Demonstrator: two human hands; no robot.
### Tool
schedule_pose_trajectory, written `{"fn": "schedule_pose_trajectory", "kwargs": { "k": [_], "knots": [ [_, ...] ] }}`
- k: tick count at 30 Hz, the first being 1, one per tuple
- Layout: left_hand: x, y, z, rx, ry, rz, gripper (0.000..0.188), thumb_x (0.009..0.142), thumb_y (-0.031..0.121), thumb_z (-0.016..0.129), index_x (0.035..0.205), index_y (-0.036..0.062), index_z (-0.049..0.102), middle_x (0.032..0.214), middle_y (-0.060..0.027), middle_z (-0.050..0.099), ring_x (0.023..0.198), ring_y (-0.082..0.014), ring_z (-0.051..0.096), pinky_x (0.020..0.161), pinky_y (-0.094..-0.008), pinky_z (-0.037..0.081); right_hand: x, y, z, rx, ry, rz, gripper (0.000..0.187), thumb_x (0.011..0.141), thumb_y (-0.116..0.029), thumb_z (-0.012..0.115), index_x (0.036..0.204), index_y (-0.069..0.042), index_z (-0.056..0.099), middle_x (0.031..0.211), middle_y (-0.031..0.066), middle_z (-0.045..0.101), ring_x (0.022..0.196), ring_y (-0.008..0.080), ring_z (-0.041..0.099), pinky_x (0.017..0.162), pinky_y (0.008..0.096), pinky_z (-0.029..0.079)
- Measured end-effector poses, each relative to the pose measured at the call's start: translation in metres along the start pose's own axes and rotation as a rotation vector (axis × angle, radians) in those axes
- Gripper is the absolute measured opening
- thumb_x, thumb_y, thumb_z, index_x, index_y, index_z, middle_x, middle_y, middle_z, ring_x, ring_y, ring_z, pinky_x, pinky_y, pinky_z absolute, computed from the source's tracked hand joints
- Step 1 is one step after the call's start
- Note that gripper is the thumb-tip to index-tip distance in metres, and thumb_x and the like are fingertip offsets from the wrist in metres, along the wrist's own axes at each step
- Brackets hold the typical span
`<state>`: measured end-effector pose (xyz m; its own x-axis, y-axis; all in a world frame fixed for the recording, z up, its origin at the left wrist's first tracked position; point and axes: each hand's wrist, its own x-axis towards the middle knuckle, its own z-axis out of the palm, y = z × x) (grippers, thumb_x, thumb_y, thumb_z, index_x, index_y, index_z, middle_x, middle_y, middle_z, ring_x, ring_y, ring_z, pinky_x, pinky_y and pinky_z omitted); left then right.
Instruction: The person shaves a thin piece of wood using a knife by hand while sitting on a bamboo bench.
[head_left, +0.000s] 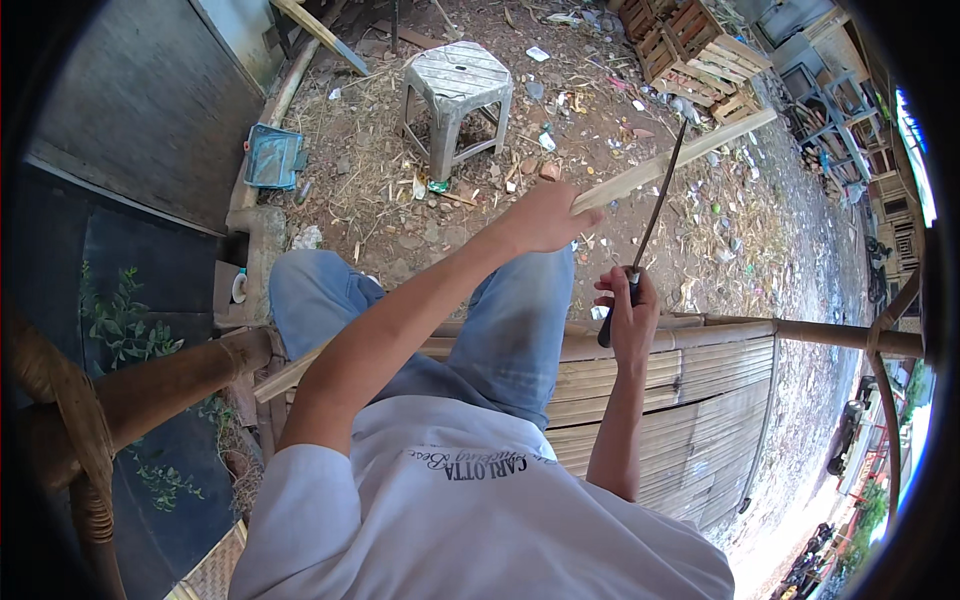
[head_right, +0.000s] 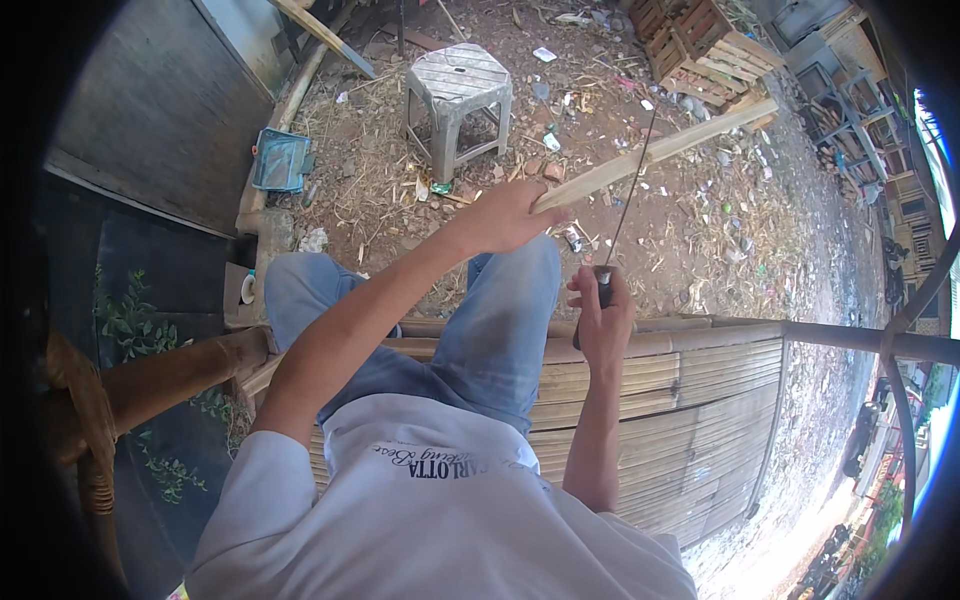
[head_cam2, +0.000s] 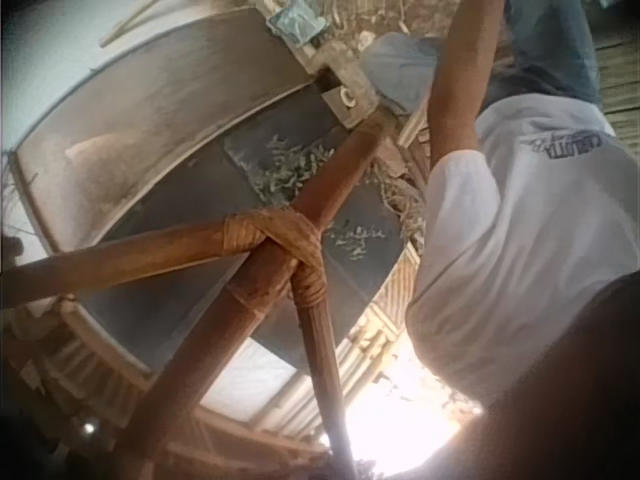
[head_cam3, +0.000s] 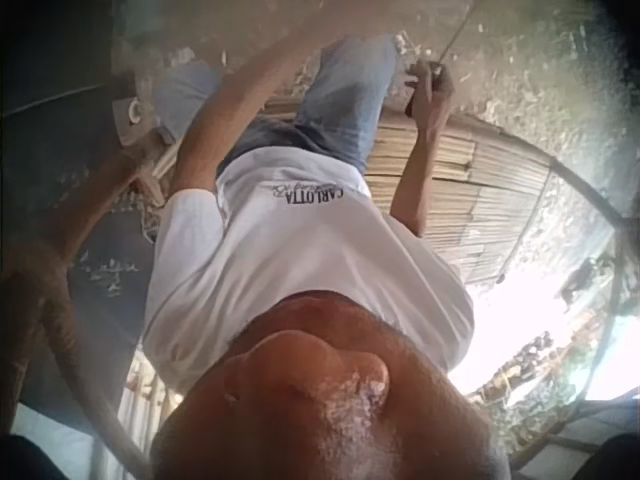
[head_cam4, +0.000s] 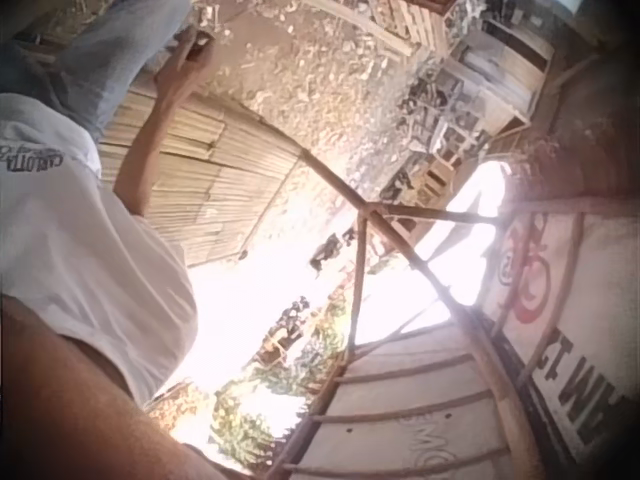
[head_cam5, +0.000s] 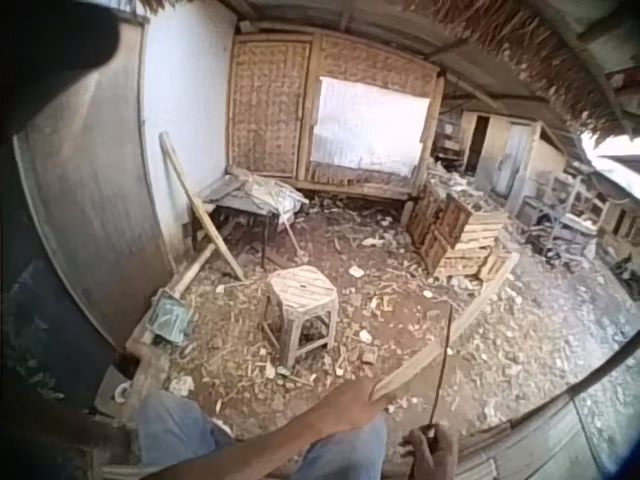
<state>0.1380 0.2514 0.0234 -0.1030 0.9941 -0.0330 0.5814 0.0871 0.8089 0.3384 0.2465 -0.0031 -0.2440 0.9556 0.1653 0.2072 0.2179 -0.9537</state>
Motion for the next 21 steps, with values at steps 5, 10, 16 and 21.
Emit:
{"fn": "schedule_pose_trajectory", "kwargs": {
  "k": [5, 10, 16, 21],
  "knots": [
    [-0.08, -0.034, -0.013, -0.204, 0.035, -0.128, 0.034, 0.095, 0.035, 0.058, 0.095, 0.0002, 0.06, 0.059, -0.0024, 0.05, 0.051, -0.0119, 0.05, 0.048, -0.0302, 0.042, -0.01, -0.012, -0.003, -0.324, -0.153, 0.125, 0.031, 0.088, -0.027, 0.068, 0.075, -0.001, 0.057, 0.056, 0.0088, 0.059, 0.046, 0.0186, 0.056, 0.047, 0.0332, 0.043],
    [-0.172, -0.046, -0.042, -0.487, -0.015, -0.466, 0.038, 0.095, 0.036, 0.059, 0.082, 0.0006, 0.059, 0.058, 0.0001, 0.048, 0.052, -0.0084, 0.044, 0.048, -0.0287, 0.035, -0.031, -0.021, 0.035, -0.439, -0.419, -0.043, 0.032, 0.081, -0.024, 0.071, 0.067, -0.002, 0.053, 0.058, 0.0171, 0.059, 0.053, 0.0363, 0.059, 0.051, 0.0403, 0.045],
    [-0.252, -0.042, -0.052, -0.337, 0.207, -0.397, 0.038, 0.097, 0.036, 0.057, 0.082, 0.0005, 0.058, 0.055, 0.0015, 0.043, 0.051, -0.0054, 0.035, 0.045, -0.0272, 0.028, -0.01, -0.022, 0.072, -0.618, -0.585, -0.233, 0.022, 0.073, -0.023, 0.07, 0.072, -0.005, 0.057, 0.065, 0.015, 0.061, 0.066, 0.0383, 0.062, 0.06, 0.047, 0.049],
    [-0.275, -0.037, -0.053, -0.237, 0.339, -0.449, 0.037, 0.097, 0.036, 0.057, 0.08, 0.0036, 0.053, 0.056, 0.0056, 0.04, 0.053, -0.0022, 0.034, 0.047, -0.0244, 0.026, -0.021, -0.026, 0.098, -0.547, -0.731, -0.406, 0.019, 0.07, -0.016, 0.072, 0.071, -0.005, 0.056, 0.064, 0.0146, 0.059, 0.063, 0.0369, 0.06, 0.057, 0.0443, 0.047]
  ]
}}
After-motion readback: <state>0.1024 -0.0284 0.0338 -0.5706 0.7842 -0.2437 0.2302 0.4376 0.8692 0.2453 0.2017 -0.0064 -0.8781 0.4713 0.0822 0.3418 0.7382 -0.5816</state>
